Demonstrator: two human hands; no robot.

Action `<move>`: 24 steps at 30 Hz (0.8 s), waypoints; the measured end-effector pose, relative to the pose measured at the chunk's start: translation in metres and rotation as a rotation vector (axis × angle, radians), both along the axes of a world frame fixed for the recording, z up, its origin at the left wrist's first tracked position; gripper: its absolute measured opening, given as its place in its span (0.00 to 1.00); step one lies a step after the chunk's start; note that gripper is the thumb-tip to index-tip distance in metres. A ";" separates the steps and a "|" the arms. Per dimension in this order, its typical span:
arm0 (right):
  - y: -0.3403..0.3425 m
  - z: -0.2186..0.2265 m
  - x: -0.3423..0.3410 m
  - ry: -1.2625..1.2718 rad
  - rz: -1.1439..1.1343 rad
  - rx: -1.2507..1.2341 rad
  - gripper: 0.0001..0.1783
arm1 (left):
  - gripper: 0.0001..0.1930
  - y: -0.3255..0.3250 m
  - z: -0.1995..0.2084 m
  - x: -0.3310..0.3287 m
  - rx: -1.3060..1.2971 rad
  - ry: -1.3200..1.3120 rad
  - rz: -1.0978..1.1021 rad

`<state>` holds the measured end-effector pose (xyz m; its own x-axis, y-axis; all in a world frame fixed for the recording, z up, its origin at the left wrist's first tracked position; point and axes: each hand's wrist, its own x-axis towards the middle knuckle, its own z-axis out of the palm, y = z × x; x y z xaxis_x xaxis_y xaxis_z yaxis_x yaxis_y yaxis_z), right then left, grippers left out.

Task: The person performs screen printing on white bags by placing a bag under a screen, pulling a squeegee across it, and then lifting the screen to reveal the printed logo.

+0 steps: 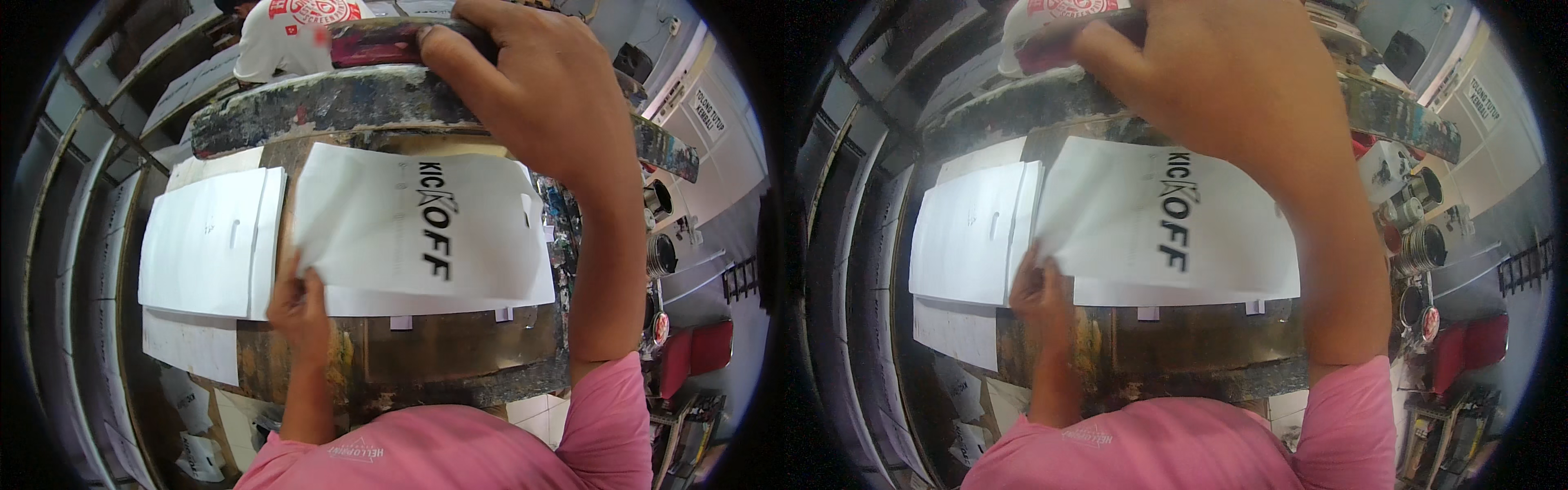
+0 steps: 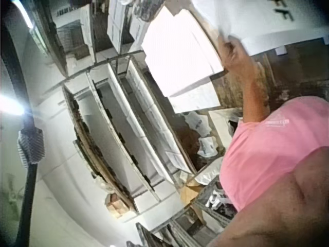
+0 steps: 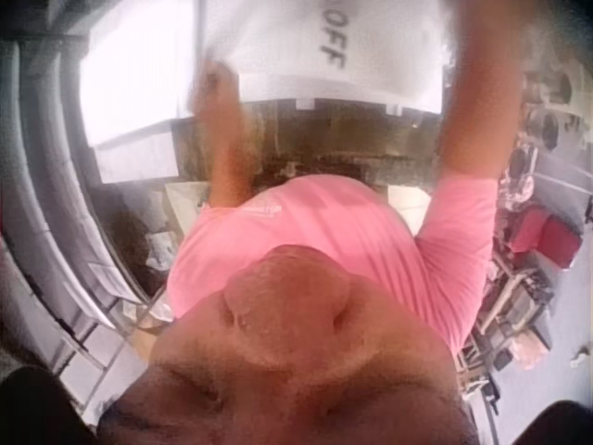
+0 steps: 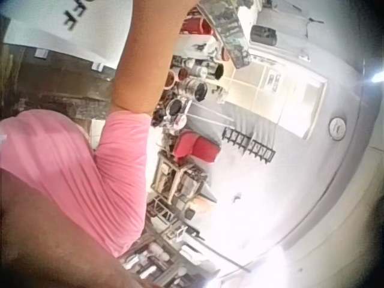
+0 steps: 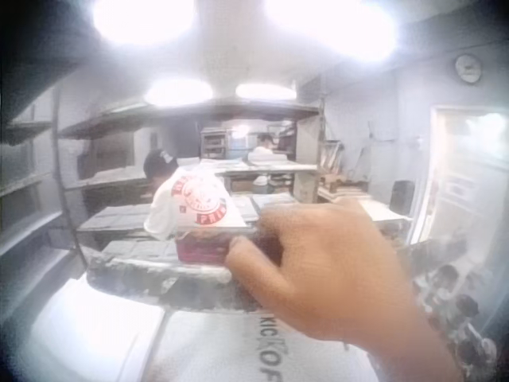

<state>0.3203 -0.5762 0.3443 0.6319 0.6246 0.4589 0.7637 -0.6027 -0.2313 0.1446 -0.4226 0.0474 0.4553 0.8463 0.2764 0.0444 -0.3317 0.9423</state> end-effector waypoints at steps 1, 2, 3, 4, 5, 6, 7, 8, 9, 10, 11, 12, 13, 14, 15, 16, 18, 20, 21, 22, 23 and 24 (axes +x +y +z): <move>-0.002 -0.019 0.008 -0.180 0.078 0.089 0.23 | 0.21 0.012 0.009 -0.013 -0.066 0.024 0.053; -0.006 -0.030 0.012 -0.298 0.119 0.133 0.22 | 0.22 0.040 0.002 -0.026 -0.050 0.035 0.069; -0.011 -0.042 0.019 -0.419 0.151 0.172 0.21 | 0.24 0.065 0.002 -0.037 -0.013 0.032 0.059; -0.012 -0.048 0.029 -0.473 0.161 0.173 0.21 | 0.25 0.090 0.002 -0.050 0.025 0.030 0.056; -0.013 -0.053 0.034 -0.530 0.171 0.172 0.22 | 0.27 0.116 0.002 -0.064 0.023 0.052 0.040; -0.015 -0.055 0.031 -0.486 0.139 0.170 0.22 | 0.29 0.141 0.002 -0.075 0.020 0.073 0.022; -0.015 -0.057 0.026 -0.442 0.119 0.173 0.22 | 0.31 0.170 0.000 -0.090 0.052 0.102 0.041; -0.015 -0.059 0.022 -0.399 0.096 0.175 0.22 | 0.32 0.199 -0.004 -0.103 0.083 0.128 0.059; -0.015 -0.062 0.019 -0.399 0.101 0.218 0.24 | 0.35 0.226 -0.007 -0.111 0.012 0.136 0.041; -0.016 -0.063 0.016 -0.401 0.094 0.216 0.24 | 0.35 0.254 -0.010 -0.119 -0.021 0.185 0.049; -0.014 -0.066 0.012 -0.400 0.097 0.217 0.24 | 0.36 0.282 -0.012 -0.132 -0.053 0.236 0.067; -0.017 -0.066 0.009 -0.402 0.088 0.215 0.24 | 0.37 0.309 -0.014 -0.139 -0.086 0.283 0.074; -0.017 -0.066 0.004 -0.395 0.088 0.212 0.24 | 0.37 0.341 -0.017 -0.155 -0.007 0.381 0.091; -0.016 -0.067 0.001 -0.385 0.100 0.220 0.24 | 0.38 0.372 -0.019 -0.173 0.069 0.479 0.113; -0.018 -0.069 -0.001 -0.381 0.090 0.216 0.24 | 0.39 0.379 -0.011 -0.169 0.144 0.573 0.111; -0.019 -0.070 -0.003 -0.376 0.082 0.214 0.24 | 0.39 0.382 -0.007 -0.163 0.258 0.757 0.264; -0.020 -0.072 -0.006 -0.371 0.062 0.197 0.25 | 0.41 0.370 -0.003 -0.140 0.595 0.831 0.382; -0.022 -0.074 -0.011 -0.305 0.020 0.154 0.27 | 0.40 0.313 0.007 -0.094 0.665 0.464 0.178; -0.028 -0.075 -0.018 -0.248 -0.018 0.090 0.32 | 0.37 0.249 0.036 -0.071 0.193 0.398 -0.234; -0.032 -0.085 -0.025 -0.277 -0.015 0.075 0.33 | 0.35 0.190 0.036 -0.064 -0.099 0.323 -0.495; -0.039 -0.103 -0.030 -0.305 -0.019 0.055 0.34 | 0.40 0.114 0.045 -0.065 -0.144 0.066 -0.804; -0.042 -0.121 -0.037 -0.334 -0.002 0.040 0.35 | 0.45 0.045 0.060 -0.073 -0.282 -0.149 -0.923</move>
<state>0.2829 -0.6182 0.2230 0.4434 0.6007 0.6652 0.8003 -0.5996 0.0079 0.0712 -0.3780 0.1071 0.9492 0.2185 0.2266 -0.2452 0.0620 0.9675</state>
